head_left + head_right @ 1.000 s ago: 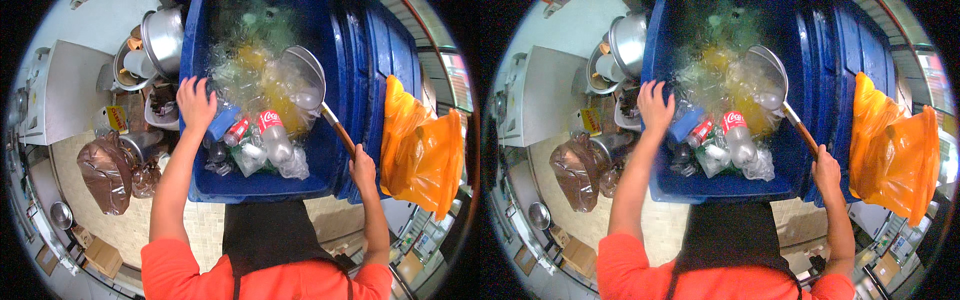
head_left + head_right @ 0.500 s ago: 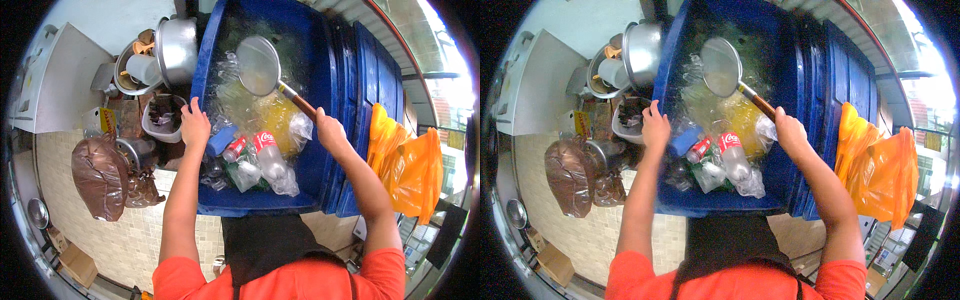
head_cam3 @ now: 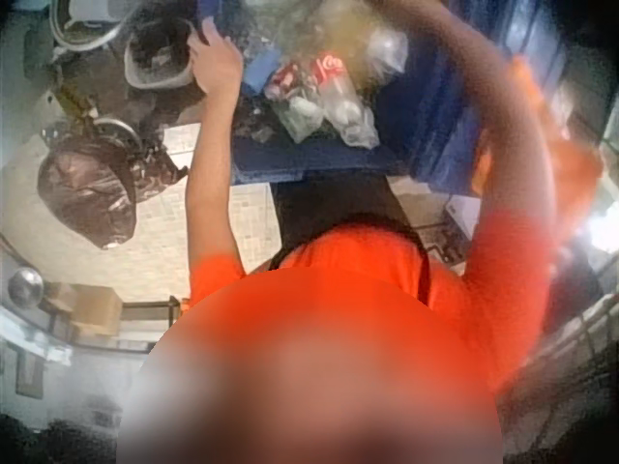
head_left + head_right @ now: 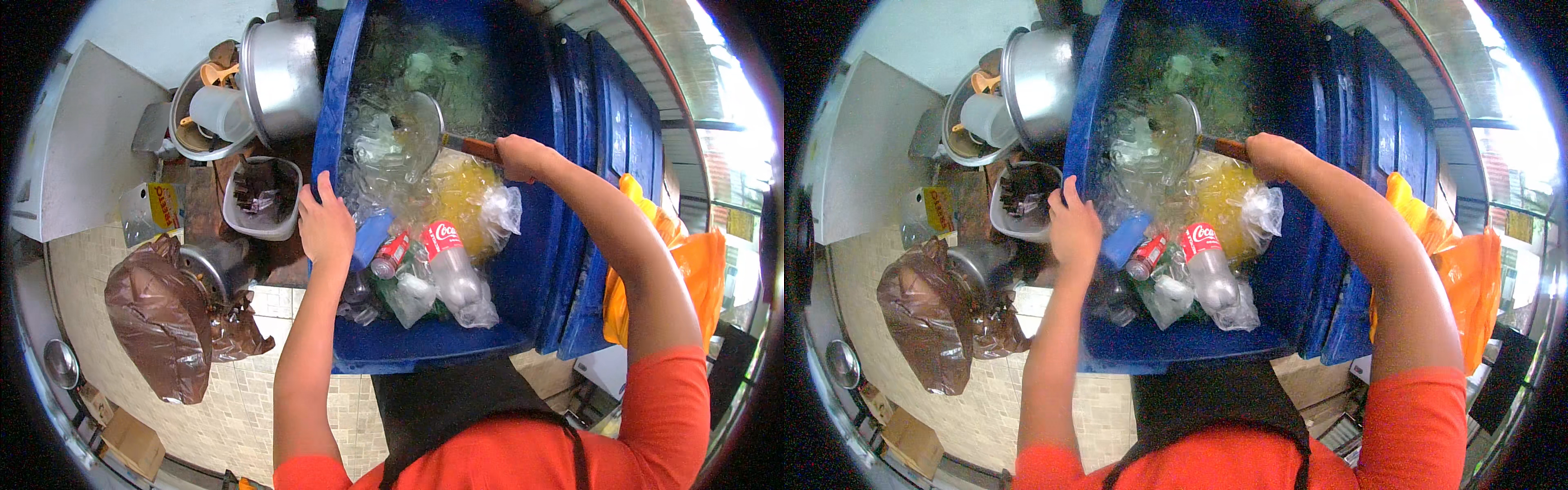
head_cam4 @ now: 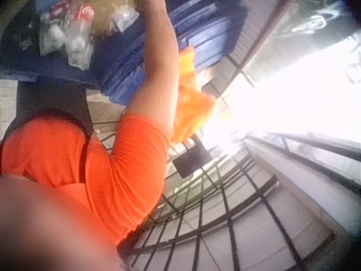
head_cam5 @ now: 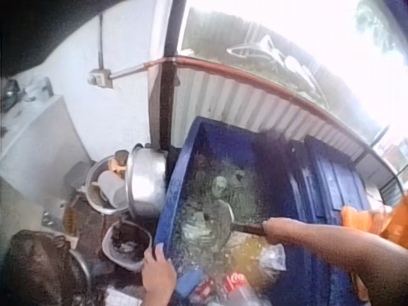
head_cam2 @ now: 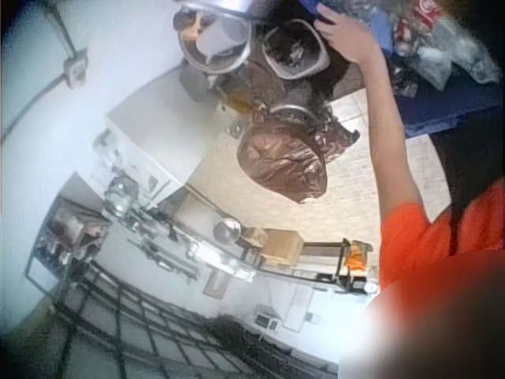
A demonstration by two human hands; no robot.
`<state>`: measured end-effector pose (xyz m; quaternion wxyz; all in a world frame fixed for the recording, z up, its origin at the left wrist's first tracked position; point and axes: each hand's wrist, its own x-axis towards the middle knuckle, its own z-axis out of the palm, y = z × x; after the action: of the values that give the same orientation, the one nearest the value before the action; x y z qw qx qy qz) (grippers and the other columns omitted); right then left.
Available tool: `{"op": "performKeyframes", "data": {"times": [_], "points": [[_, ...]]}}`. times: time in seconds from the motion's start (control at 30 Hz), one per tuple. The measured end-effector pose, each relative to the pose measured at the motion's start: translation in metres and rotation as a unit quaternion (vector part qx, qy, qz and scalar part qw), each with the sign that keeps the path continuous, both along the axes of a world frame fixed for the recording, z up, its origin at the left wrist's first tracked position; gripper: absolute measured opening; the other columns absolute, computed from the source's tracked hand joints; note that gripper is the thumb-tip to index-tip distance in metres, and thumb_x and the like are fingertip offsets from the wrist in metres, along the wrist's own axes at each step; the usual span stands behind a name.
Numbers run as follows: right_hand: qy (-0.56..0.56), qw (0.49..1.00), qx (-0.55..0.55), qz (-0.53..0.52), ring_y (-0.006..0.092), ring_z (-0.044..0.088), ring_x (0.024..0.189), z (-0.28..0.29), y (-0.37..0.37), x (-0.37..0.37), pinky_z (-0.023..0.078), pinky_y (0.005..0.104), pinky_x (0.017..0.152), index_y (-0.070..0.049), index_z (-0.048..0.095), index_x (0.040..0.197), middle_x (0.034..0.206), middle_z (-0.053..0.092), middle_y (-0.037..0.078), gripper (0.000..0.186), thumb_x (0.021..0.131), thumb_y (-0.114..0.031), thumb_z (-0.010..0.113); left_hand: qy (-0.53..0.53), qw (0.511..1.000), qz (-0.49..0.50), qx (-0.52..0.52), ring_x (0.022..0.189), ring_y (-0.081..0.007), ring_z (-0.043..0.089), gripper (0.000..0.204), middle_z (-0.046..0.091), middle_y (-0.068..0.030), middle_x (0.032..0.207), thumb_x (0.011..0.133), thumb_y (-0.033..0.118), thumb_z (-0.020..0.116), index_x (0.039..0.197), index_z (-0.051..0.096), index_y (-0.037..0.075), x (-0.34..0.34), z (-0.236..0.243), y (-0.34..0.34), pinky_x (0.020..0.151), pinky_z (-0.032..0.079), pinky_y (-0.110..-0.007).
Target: The person uses a mesh strainer to scoop plastic bottles and other items from a blue bin filled with water and transfers them into an orange plastic bag. They repeat this process several times, then walk outside and move a metal hand truck.
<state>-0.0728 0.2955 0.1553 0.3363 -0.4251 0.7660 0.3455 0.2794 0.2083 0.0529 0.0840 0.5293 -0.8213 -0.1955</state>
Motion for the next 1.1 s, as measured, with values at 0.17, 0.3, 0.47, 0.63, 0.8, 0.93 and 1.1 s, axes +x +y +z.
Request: {"op": "performKeyframes", "data": {"times": [0.17,0.3,0.47,0.63,0.8,0.93,1.1], "points": [[0.090,0.980,-0.147,0.100,0.0344,0.074,0.091,-0.061,0.011,-0.043,0.060,0.0481,0.076,-0.003,0.067,0.098,0.095,0.074,0.021,0.017,0.083,-0.009,0.065,-0.039,0.999,-0.004,-0.006,0.116,-0.0455,0.058,0.056,0.048,-0.0258,0.133,0.095,0.017,0.064,0.144,0.037,0.012,-0.003,0.003,-0.001,0.090,0.054,-0.052],[0.133,0.957,-0.254,0.052,0.0362,0.073,0.085,-0.115,0.056,-0.048,0.058,0.0487,0.075,-0.004,0.061,0.098,0.090,0.073,0.018,0.012,0.089,-0.012,0.056,-0.027,0.999,-0.003,-0.018,0.114,-0.0461,0.058,0.058,0.047,-0.0259,0.133,0.095,0.017,0.064,0.144,0.035,0.012,-0.006,0.006,-0.002,0.089,0.054,-0.053],[0.058,0.964,-0.256,-0.036,0.0436,0.069,0.089,-0.104,0.152,-0.073,0.055,0.0551,0.079,-0.009,0.060,0.102,0.090,0.071,0.021,0.023,0.079,-0.009,0.064,-0.028,0.999,-0.002,-0.029,0.110,-0.0459,0.060,0.059,0.047,-0.0258,0.130,0.093,0.016,0.065,0.144,0.036,0.009,-0.010,0.005,-0.001,0.086,0.056,-0.052],[0.013,0.969,-0.240,-0.063,0.0432,0.070,0.088,-0.122,0.156,-0.060,0.056,0.0556,0.078,-0.006,0.061,0.100,0.090,0.072,0.023,0.019,0.081,-0.009,0.062,-0.055,0.997,-0.008,-0.055,0.109,-0.0459,0.060,0.064,0.049,-0.0252,0.128,0.091,0.016,0.068,0.144,0.033,0.008,-0.016,0.003,0.000,0.087,0.055,-0.051],[-0.026,0.959,-0.264,-0.099,0.0410,0.073,0.085,-0.154,0.100,0.004,0.058,0.0530,0.074,0.002,0.062,0.103,0.091,0.072,0.025,0.020,0.087,-0.008,0.058,-0.077,0.994,-0.011,-0.076,0.111,-0.0462,0.059,0.067,0.049,-0.0250,0.126,0.090,0.017,0.068,0.144,0.031,0.005,-0.023,0.002,-0.002,0.088,0.055,-0.051],[-0.058,0.952,-0.282,-0.105,0.0433,0.072,0.082,-0.143,0.114,0.009,0.057,0.0531,0.071,0.002,0.059,0.102,0.087,0.072,0.025,0.020,0.085,-0.008,0.059,-0.066,0.994,-0.023,-0.081,0.120,-0.0473,0.054,0.066,0.048,-0.0263,0.132,0.089,0.016,0.068,0.144,0.035,0.004,-0.020,0.008,0.000,0.100,0.049,-0.053],[-0.056,0.953,-0.271,-0.127,0.0429,0.071,0.079,-0.153,0.149,0.020,0.057,0.0534,0.070,0.001,0.055,0.106,0.084,0.071,0.024,0.028,0.083,-0.011,0.065,-0.053,0.945,-0.225,-0.232,0.134,-0.0465,0.044,0.050,0.049,-0.0222,0.139,0.086,0.013,0.067,0.133,0.053,0.003,-0.046,0.015,-0.002,0.114,0.037,-0.055]]}}
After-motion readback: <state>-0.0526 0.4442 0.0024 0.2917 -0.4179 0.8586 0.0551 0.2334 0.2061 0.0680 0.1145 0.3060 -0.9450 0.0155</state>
